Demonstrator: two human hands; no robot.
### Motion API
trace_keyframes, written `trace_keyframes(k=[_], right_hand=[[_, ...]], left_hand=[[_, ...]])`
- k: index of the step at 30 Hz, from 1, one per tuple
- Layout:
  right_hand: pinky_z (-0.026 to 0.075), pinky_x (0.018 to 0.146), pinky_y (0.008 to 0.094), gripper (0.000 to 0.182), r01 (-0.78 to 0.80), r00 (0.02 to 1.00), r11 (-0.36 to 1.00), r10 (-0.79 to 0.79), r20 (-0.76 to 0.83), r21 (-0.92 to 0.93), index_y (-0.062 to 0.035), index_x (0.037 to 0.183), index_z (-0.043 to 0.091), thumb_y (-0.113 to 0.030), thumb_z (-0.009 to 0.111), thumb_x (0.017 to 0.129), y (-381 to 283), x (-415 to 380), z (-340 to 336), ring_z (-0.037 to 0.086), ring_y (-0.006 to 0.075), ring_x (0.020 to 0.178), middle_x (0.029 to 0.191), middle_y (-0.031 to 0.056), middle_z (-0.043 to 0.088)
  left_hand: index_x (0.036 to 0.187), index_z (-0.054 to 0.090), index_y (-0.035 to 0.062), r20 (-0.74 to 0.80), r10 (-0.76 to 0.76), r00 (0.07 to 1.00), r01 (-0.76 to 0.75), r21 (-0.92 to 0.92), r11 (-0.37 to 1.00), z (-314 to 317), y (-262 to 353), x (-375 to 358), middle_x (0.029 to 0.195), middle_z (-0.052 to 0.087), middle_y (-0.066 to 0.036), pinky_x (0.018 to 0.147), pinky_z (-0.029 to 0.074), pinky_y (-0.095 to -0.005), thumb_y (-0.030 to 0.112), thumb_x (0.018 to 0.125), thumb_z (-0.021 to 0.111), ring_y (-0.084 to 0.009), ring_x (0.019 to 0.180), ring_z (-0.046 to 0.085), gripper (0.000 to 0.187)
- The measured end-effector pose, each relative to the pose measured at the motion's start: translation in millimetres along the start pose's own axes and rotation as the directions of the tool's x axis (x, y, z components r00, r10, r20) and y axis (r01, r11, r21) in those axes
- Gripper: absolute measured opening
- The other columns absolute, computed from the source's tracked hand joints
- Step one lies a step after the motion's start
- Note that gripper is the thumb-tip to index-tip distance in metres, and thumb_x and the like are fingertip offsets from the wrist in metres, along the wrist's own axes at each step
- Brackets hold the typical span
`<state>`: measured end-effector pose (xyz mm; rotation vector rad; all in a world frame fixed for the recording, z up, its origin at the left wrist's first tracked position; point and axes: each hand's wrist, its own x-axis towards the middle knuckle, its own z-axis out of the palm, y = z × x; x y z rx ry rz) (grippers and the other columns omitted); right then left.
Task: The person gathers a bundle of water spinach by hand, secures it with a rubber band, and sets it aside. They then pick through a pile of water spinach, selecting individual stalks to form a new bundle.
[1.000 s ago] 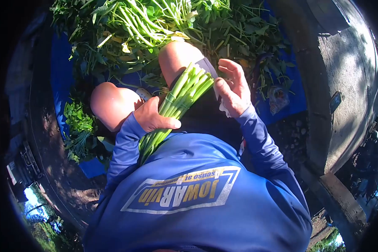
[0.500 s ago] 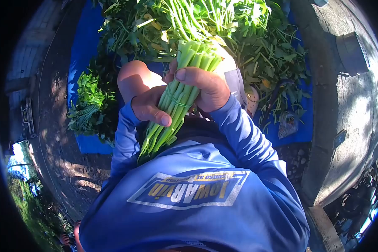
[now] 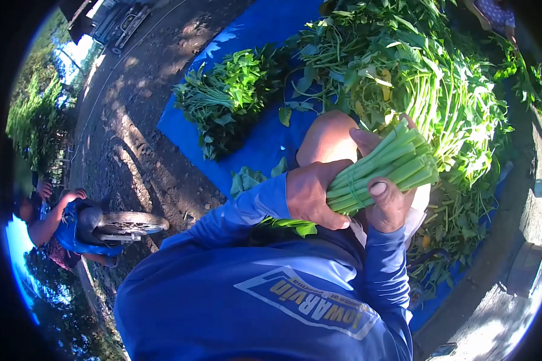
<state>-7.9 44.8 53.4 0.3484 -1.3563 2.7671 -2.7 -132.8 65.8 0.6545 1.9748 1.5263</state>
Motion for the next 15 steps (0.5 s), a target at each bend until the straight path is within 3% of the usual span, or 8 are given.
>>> trace_keyframes(k=[3,5,6,7,8,10,12,15], right_hand=[[0.047,0.11,0.0463,0.127,-0.144,0.977,0.978,0.165,0.137,-0.151,0.0025,0.16,0.025,-0.047,0.097,0.067,7.9,-8.0,8.5,0.058,0.0338,0.132,0.142,0.0196,0.055],[0.043,0.114,0.0469,0.115,-0.192,0.95,0.957,0.238,0.204,-0.219,0.0039,0.156,0.035,-0.048,0.095,0.071,7.3,-7.1,3.9,0.054,0.0337,0.136,0.146,0.0203,0.054],[0.042,0.115,0.0471,0.105,-0.186,0.946,0.942,0.249,0.209,-0.279,0.0046,0.153,0.041,-0.046,0.092,0.076,0.1,-5.2,1.4,0.054,0.0333,0.136,0.146,0.0212,0.055],[0.047,0.11,0.0459,0.079,-0.142,0.956,0.926,0.22,0.193,-0.349,0.005,0.143,0.055,-0.041,0.085,0.086,-3.9,-5.2,-17.1,0.06,0.0315,0.13,0.139,0.0216,0.063],[0.052,0.103,0.0431,0.059,-0.116,0.969,0.886,0.2,0.143,-0.449,0.0035,0.132,0.065,-0.035,0.081,0.091,-9.6,-4.7,-36.8,0.066,0.029,0.12,0.127,0.0187,0.07],[0.056,0.094,0.038,0.033,-0.208,0.978,0.893,0.188,-0.088,-0.4,0.0003,0.119,0.071,-0.024,0.074,0.097,-18.7,-13.8,-78.8,0.07,0.0225,0.105,0.112,0.0128,0.074],[0.056,0.088,0.0341,0.03,-0.25,0.948,0.843,0.113,-0.297,-0.476,-0.0014,0.115,0.072,-0.026,0.07,0.099,-18.8,-26.0,-138.2,0.069,0.0172,0.096,0.103,0.0079,0.073],[0.056,0.076,0.0269,0.023,-0.346,0.834,0.802,0.025,-0.552,-0.487,-0.0054,0.116,0.071,-0.021,0.072,0.099,-29.3,-51.4,-193.3,0.068,0.0109,0.083,0.097,0.003,0.074]], left_hand=[[0.133,0.056,0.003,-0.1,0.052,0.994,-0.084,-0.346,0.934,-20.1,17.5,-18.1,0.115,0.069,-0.009,0.091,0.054,-0.0343,0.013,0.072,0.088,-0.0175,0.102,0.067,0.07],[0.132,0.057,0.0037,-0.26,0.071,0.963,-0.16,-0.34,0.927,-46.7,35.3,-40.0,0.111,0.07,-0.009,0.088,0.056,-0.033,0.01,0.07,0.089,-0.0163,0.098,0.068,0.07],[0.132,0.058,0.0041,-0.374,0.084,0.924,-0.173,-0.211,0.962,-68.0,44.4,-58.8,0.108,0.071,-0.009,0.085,0.057,-0.0326,0.009,0.069,0.09,-0.0161,0.096,0.069,0.071],[0.132,0.057,0.0025,-0.529,0.001,0.849,-0.091,-0.145,0.985,-89.9,37.9,-80.8,0.099,0.073,-0.01,0.08,0.059,-0.0345,0.006,0.07,0.088,-0.0193,0.088,0.072,0.069],[0.131,0.057,0.0005,-0.646,0.113,0.755,-0.165,-0.021,0.986,-116.2,37.7,-99.2,0.094,0.073,-0.011,0.076,0.06,-0.0383,0.007,0.074,0.084,-0.0235,0.082,0.073,0.064],[0.134,0.051,-0.0029,-0.767,0.284,0.576,-0.247,0.168,0.954,-182.7,35.2,-139.0,0.096,0.072,-0.016,0.076,0.064,-0.0453,0.008,0.084,0.076,-0.0303,0.083,0.075,0.057],[0.128,0.054,-0.0021,-0.94,0.19,0.282,-0.299,0.102,0.949,-228.8,32.1,-163.2,0.096,0.069,-0.017,0.075,0.065,-0.047,0.013,0.09,0.074,-0.0326,0.083,0.074,0.046],[0.115,0.061,0.001,-0.976,0.181,0.12,-0.454,0.108,0.884,-287.3,15.1,-184.6,0.096,0.069,-0.015,0.074,0.064,-0.0466,0.017,0.091,0.075,-0.031,0.084,0.074,0.033]])
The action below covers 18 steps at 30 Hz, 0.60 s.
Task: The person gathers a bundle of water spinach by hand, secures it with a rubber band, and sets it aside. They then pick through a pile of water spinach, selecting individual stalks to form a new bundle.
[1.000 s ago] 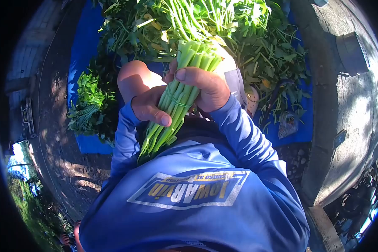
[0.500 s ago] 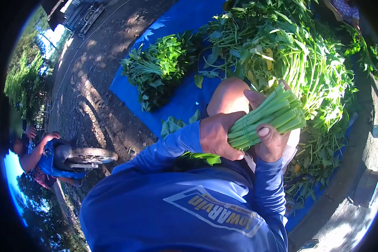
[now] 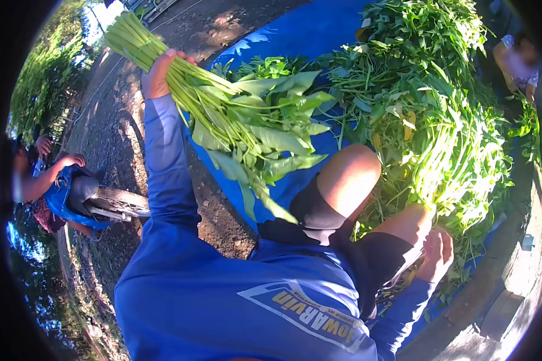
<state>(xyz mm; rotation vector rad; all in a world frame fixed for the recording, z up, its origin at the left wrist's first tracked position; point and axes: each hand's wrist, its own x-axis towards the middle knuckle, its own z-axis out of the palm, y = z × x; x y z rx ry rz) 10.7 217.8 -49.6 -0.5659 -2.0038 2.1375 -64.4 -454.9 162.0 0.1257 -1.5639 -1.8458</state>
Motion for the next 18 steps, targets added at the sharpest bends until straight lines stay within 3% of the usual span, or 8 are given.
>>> trace_keyframes(k=[3,6,11,13,15,16,18], right_hand=[[0.054,0.073,0.0252,0.022,-0.034,0.99,0.993,0.049,-0.135,0.112,-0.0078,0.112,0.07,-0.023,0.076,0.096,24.8,-2.1,-44.0,0.065,0.009,0.078,0.091,0.0008,0.071],[0.053,0.072,0.0249,0.022,-0.071,0.962,0.996,0.084,-0.259,0.06,-0.0086,0.111,0.07,-0.023,0.076,0.096,24.2,-22.8,-51.5,0.065,0.0094,0.077,0.09,0.0008,0.071],[0.054,0.065,0.0236,0.019,-0.142,0.956,0.99,0.132,-0.26,-0.017,-0.0095,0.11,0.07,-0.022,0.075,0.097,34.2,-32.6,-65.5,0.066,0.0087,0.073,0.088,0.0005,0.071],[0.054,0.063,0.0227,0.018,-0.168,0.959,0.982,0.143,-0.246,-0.084,-0.0097,0.11,0.071,-0.022,0.075,0.097,26.5,-34.4,-56.3,0.066,0.0083,0.072,0.088,0.0006,0.071],[0.052,0.061,0.0216,0.018,-0.186,0.96,0.972,0.15,-0.237,-0.142,-0.0098,0.11,0.071,-0.022,0.074,0.098,20.0,-36.7,-52.0,0.065,0.0079,0.07,0.088,0.0007,0.071],[0.049,0.059,0.0203,0.018,-0.181,0.962,0.965,0.133,-0.24,-0.189,-0.0098,0.109,0.07,-0.024,0.074,0.098,23.8,-36.1,-53.0,0.064,0.0072,0.068,0.088,0.0002,0.071],[0.048,0.058,0.0197,0.019,-0.163,0.974,0.966,0.127,-0.186,-0.199,-0.01,0.108,0.07,-0.026,0.074,0.098,44.5,-29.0,-70.5,0.062,0.0064,0.068,0.087,-0.0002,0.07]], left_hand=[[0.109,0.063,0.0023,-0.101,0.054,0.993,-0.061,-0.061,0.996,-1.3,-8.2,12.3,0.095,0.069,-0.014,0.073,0.064,-0.0469,0.019,0.09,0.076,-0.0306,0.085,0.073,0.029],[0.108,0.062,0.0029,-0.133,0.029,0.991,-0.047,-0.132,0.99,0.3,-25.6,20.8,0.095,0.069,-0.014,0.074,0.064,-0.0481,0.019,0.09,0.077,-0.0315,0.086,0.073,0.028],[0.108,0.06,0.0044,-0.08,-0.069,0.994,0.041,-0.308,0.951,-26.3,-73.3,109.9,0.099,0.071,-0.017,0.075,0.064,-0.0517,0.021,0.089,0.08,-0.0367,0.089,0.074,0.033],[0.117,0.067,0.0004,-0.082,-0.062,0.995,0.036,-0.285,0.958,-55.5,-105.5,173.2,0.112,0.072,-0.022,0.077,0.063,-0.0537,0.033,0.083,0.087,-0.0356,0.091,0.073,0.051],[0.123,0.066,0.002,-0.172,-0.309,0.936,0.326,0.082,0.942,-77.8,-134.8,169.1,0.12,0.069,-0.022,0.079,0.061,-0.0544,0.042,0.081,0.086,-0.0349,0.099,0.071,0.061],[0.126,0.065,0.0027,-0.245,-0.41,0.878,0.467,0.255,0.847,-86.0,-148.8,161.7,0.124,0.068,-0.021,0.081,0.06,-0.0547,0.046,0.08,0.085,-0.0346,0.103,0.07,0.066],[0.132,0.064,0.0043,-0.429,-0.519,0.74,0.671,0.532,0.516,-100.9,-177.8,153.8,0.133,0.065,-0.021,0.083,0.059,-0.0553,0.055,0.079,0.085,-0.034,0.111,0.068,0.077]])
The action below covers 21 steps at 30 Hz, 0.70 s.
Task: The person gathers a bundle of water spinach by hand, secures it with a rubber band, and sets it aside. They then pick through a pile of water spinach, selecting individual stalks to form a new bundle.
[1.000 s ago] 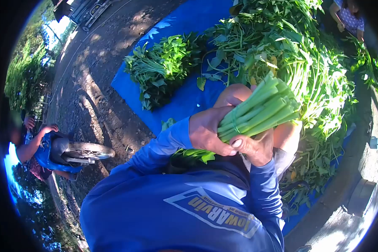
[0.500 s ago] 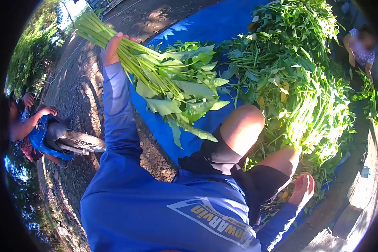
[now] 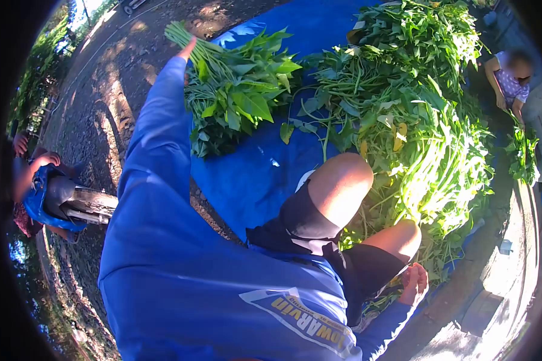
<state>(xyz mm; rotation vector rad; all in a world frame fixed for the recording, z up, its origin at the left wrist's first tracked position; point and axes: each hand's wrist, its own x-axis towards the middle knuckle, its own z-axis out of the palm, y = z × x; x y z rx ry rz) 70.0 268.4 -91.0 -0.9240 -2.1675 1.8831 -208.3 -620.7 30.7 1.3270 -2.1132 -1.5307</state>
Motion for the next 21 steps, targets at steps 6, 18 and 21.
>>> trace_keyframes(k=[6,18,21], right_hand=[[0.043,0.052,0.0202,0.019,-0.079,0.996,0.997,0.079,-0.028,-0.006,-0.0095,0.107,0.069,-0.025,0.074,0.098,54.5,11.6,-16.4,0.057,0.0059,0.062,0.084,0.0003,0.07],[0.049,0.055,0.0197,0.024,0.017,1.0,0.99,-0.016,0.007,-0.139,-0.0126,0.119,0.066,-0.025,0.071,0.099,-2.2,32.0,-6.2,0.061,0.0048,0.067,0.091,-0.0005,0.07],[0.048,0.055,0.0197,0.035,0.089,0.996,0.992,-0.089,0.008,-0.089,-0.0116,0.13,0.061,-0.021,0.071,0.099,-7.0,39.2,-14.4,0.061,0.0054,0.067,0.092,0.0,0.069]], left_hand=[[0.124,0.07,0.0147,0.314,-0.197,0.929,0.032,0.461,0.887,79.4,-182.8,-42.5,0.102,0.071,-0.001,0.082,0.055,-0.0419,0.061,0.086,0.078,-0.0156,0.084,0.067,0.06],[0.116,0.074,0.0089,0.684,-0.17,0.71,0.007,0.234,0.972,147.2,-264.1,-207.3,0.107,0.075,-0.006,0.075,0.058,-0.0367,0.05,0.086,0.081,-0.0203,0.089,0.071,0.051],[0.116,0.075,0.0088,0.644,-0.055,0.763,-0.004,0.09,0.996,151.6,-232.3,-187.3,0.103,0.075,-0.004,0.072,0.057,-0.0341,0.042,0.088,0.081,-0.0177,0.086,0.071,0.043]])
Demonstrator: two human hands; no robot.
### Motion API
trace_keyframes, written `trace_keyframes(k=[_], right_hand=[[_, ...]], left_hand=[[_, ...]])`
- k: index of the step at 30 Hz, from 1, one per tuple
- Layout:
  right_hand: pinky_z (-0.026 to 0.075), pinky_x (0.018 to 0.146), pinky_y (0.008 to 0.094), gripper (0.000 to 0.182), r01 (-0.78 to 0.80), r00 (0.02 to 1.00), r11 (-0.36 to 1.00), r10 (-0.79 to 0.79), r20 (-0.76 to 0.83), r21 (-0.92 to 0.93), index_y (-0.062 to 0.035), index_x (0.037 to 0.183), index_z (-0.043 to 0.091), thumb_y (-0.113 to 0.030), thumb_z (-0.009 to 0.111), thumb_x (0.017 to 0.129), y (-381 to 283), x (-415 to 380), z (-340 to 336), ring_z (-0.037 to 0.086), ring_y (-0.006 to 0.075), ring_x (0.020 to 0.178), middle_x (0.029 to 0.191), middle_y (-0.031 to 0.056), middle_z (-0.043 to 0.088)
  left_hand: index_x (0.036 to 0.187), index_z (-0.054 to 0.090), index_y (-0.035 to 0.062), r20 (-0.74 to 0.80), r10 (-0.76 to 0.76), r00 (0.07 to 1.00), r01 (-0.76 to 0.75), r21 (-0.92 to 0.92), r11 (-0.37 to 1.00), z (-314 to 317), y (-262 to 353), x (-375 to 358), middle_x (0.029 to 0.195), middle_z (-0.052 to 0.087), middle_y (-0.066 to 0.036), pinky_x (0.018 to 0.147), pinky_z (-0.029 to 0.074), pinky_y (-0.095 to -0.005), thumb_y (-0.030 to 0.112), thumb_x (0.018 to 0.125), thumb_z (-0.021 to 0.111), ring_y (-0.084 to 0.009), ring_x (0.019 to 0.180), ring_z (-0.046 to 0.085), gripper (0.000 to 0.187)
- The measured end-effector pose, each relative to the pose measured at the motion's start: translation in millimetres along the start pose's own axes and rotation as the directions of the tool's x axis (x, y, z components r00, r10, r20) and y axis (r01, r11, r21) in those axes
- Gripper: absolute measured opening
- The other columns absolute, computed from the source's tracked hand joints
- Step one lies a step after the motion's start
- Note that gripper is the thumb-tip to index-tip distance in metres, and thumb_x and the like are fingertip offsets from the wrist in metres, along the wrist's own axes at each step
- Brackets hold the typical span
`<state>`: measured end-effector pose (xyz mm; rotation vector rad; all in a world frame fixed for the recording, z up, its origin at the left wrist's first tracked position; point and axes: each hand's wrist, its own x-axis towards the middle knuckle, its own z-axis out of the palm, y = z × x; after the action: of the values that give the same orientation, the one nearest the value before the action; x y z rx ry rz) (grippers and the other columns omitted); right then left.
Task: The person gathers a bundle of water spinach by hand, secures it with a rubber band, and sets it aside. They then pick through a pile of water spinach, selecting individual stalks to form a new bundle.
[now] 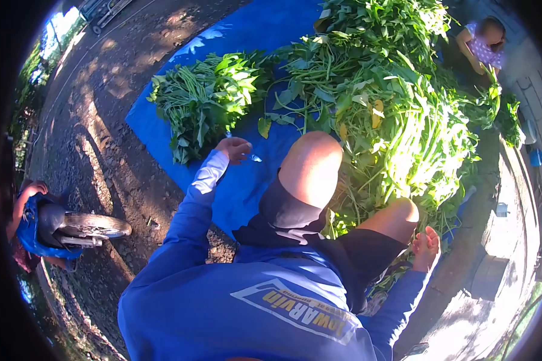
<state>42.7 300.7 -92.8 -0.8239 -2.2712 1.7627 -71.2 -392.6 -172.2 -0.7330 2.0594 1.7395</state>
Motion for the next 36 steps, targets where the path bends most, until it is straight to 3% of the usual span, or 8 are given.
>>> trace_keyframes(k=[6,14,18,24,30,33,34,36], right_hand=[[0.047,0.064,0.024,0.037,0.348,0.927,0.911,-0.369,-0.063,-0.221,-0.0031,0.132,0.066,-0.016,0.069,0.097,-113.2,11.1,-35.1,0.057,0.0081,0.074,0.093,0.0012,0.065],[0.054,0.084,0.0343,0.031,0.563,0.82,0.644,-0.514,0.253,-0.517,-0.0055,0.115,0.074,-0.029,0.071,0.095,-236.2,38.6,16.0,0.069,0.0163,0.091,0.098,0.0074,0.075],[0.055,0.082,0.0371,0.028,0.556,0.827,0.652,-0.369,0.424,-0.516,-0.0032,0.108,0.074,-0.027,0.069,0.093,-204.9,104.4,78.2,0.071,0.0182,0.09,0.1,0.0107,0.076],[0.058,0.08,0.0395,0.022,0.282,0.959,0.87,-0.267,0.094,-0.405,-0.013,0.096,0.077,-0.029,0.065,0.087,-131.0,202.3,186.1,0.073,0.0318,0.087,0.091,0.0172,0.075],[0.059,0.086,0.0454,0.034,0.256,0.965,0.704,-0.229,0.129,-0.663,-0.0098,0.107,0.076,-0.036,0.064,0.088,-154.1,254.0,213.1,0.073,0.0371,0.097,0.104,0.0183,0.076],[0.058,0.081,0.0404,0.027,0.344,0.939,0.756,-0.277,0.204,-0.558,-0.0098,0.106,0.077,-0.03,0.068,0.089,-189.2,265.6,179.1,0.072,0.0278,0.089,0.102,0.0165,0.075],[0.054,0.073,0.0369,0.019,0.181,0.975,0.935,-0.13,0.179,-0.304,-0.0099,0.095,0.077,-0.028,0.074,0.089,-204.4,263.3,164.0,0.066,0.0127,0.08,0.086,0.0003,0.072],[0.05,0.072,0.0284,0.015,0.117,0.968,0.98,-0.077,0.239,-0.16,-0.0144,0.098,0.075,-0.029,0.074,0.093,-250.4,232.7,126.1,0.062,0.0072,0.081,0.086,-0.0047,0.066]], left_hand=[[0.113,0.072,0.0096,-0.128,0.447,0.885,-0.463,-0.157,0.872,30.9,184.1,-39.7,0.104,0.076,-0.004,0.074,0.056,-0.0271,0.03,0.092,0.078,-0.0135,0.088,0.072,0.03],[0.119,0.07,0.009,0.204,0.868,0.453,-0.812,-0.308,0.496,215.5,370.0,-143.7,0.113,0.075,-0.007,0.082,0.055,-0.0258,0.032,0.098,0.073,-0.016,0.095,0.074,0.032],[0.109,0.072,0.0084,0.36,0.793,0.491,-0.746,-0.296,0.597,277.4,368.7,-105.9,0.102,0.076,-0.003,0.075,0.054,-0.0253,0.029,0.094,0.077,-0.0136,0.084,0.073,0.026],[0.107,0.071,0.0047,0.291,0.673,0.68,-0.676,-0.108,0.729,297.9,338.9,-40.1,0.091,0.073,-0.002,0.064,0.052,-0.0253,0.026,0.092,0.077,-0.01,0.076,0.07,0.027],[0.105,0.07,0.0006,0.317,0.684,0.658,-0.678,-0.146,0.72,314.6,342.2,-29.6,0.085,0.071,-0.002,0.063,0.05,-0.0251,0.022,0.095,0.075,-0.009,0.071,0.064,0.024],[0.102,0.07,-0.0006,0.308,0.691,0.654,-0.69,-0.133,0.712,308.4,345.1,-24.7,0.084,0.07,-0.002,0.064,0.051,-0.0252,0.021,0.096,0.075,-0.0088,0.07,0.064,0.023],[0.102,0.07,-0.0009,0.311,0.689,0.655,-0.691,-0.125,0.712,308.4,345.2,-25.5,0.084,0.07,-0.002,0.064,0.051,-0.0252,0.021,0.096,0.075,-0.0088,0.07,0.064,0.023],[0.101,0.07,-0.0006,0.313,0.702,0.64,-0.688,-0.172,0.705,312.2,343.2,-20.8,0.084,0.07,-0.001,0.065,0.05,-0.0247,0.02,0.096,0.075,-0.0078,0.071,0.062,0.022]])
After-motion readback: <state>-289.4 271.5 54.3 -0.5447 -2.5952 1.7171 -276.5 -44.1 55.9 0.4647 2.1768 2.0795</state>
